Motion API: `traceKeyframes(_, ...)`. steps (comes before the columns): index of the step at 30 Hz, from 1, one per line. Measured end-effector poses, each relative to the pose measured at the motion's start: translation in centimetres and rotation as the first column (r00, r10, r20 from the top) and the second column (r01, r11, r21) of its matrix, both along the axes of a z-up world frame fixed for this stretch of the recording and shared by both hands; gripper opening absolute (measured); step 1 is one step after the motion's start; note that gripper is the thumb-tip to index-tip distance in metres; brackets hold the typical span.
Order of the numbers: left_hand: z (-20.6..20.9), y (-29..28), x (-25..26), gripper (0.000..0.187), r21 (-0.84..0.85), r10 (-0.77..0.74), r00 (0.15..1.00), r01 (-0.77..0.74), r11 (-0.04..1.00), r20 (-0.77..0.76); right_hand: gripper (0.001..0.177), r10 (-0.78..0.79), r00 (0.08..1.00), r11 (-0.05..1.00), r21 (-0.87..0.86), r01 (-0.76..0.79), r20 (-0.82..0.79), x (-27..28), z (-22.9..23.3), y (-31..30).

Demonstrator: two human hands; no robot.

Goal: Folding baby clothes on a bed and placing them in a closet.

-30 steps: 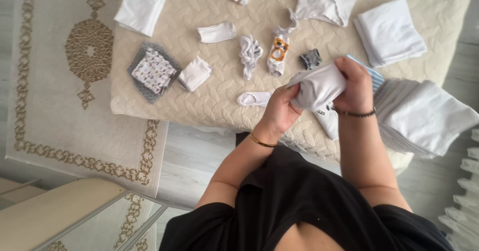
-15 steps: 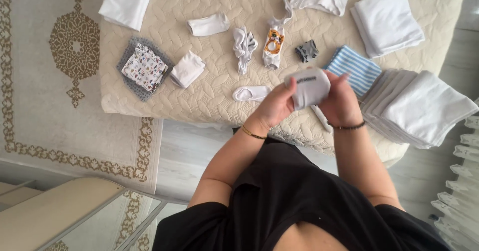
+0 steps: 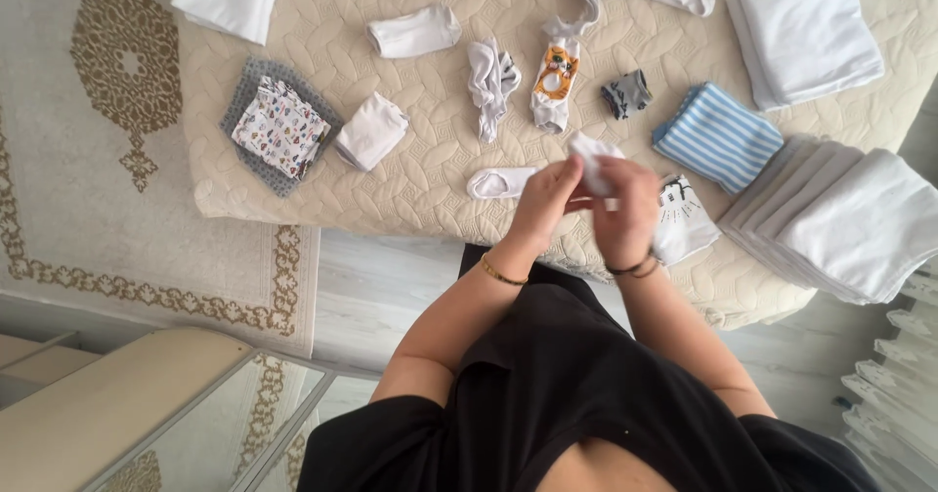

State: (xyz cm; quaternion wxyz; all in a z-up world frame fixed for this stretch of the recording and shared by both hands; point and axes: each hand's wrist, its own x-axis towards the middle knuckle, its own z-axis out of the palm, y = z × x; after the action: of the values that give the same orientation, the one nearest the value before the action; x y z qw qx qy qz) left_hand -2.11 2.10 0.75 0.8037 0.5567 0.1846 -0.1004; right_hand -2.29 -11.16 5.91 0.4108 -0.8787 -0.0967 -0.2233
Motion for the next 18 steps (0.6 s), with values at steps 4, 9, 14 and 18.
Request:
traceKeyframes(4,-6.8,1.2,1.1,0.035,-0.236,-0.034,0.994,0.009,0.972,-0.102,0.038,0.214,0.976,0.966,-0.136,-0.218,-0.047,1.7,-1.3,2.4)
traceKeyframes(9,-11.5,4.4,4.7,0.036,-0.070,-0.085,0.974,0.071,0.995,-0.209,0.033,0.332,0.928,0.930,-0.104,-0.352,-0.171,6.7,-10.1,1.7)
traceKeyframes(14,-18.9,10.4,8.3,0.019,0.805,-0.030,0.999,0.008,0.593,0.012,0.019,-0.068,0.954,0.986,-0.163,0.020,-0.293,16.0,-20.9,-1.8)
traceKeyframes(18,-19.3,12.5,11.0,0.031,0.867,0.028,0.999,0.010,0.498,-0.028,0.023,-0.097,0.985,0.918,-0.395,0.033,-0.142,20.6,-23.7,-3.3)
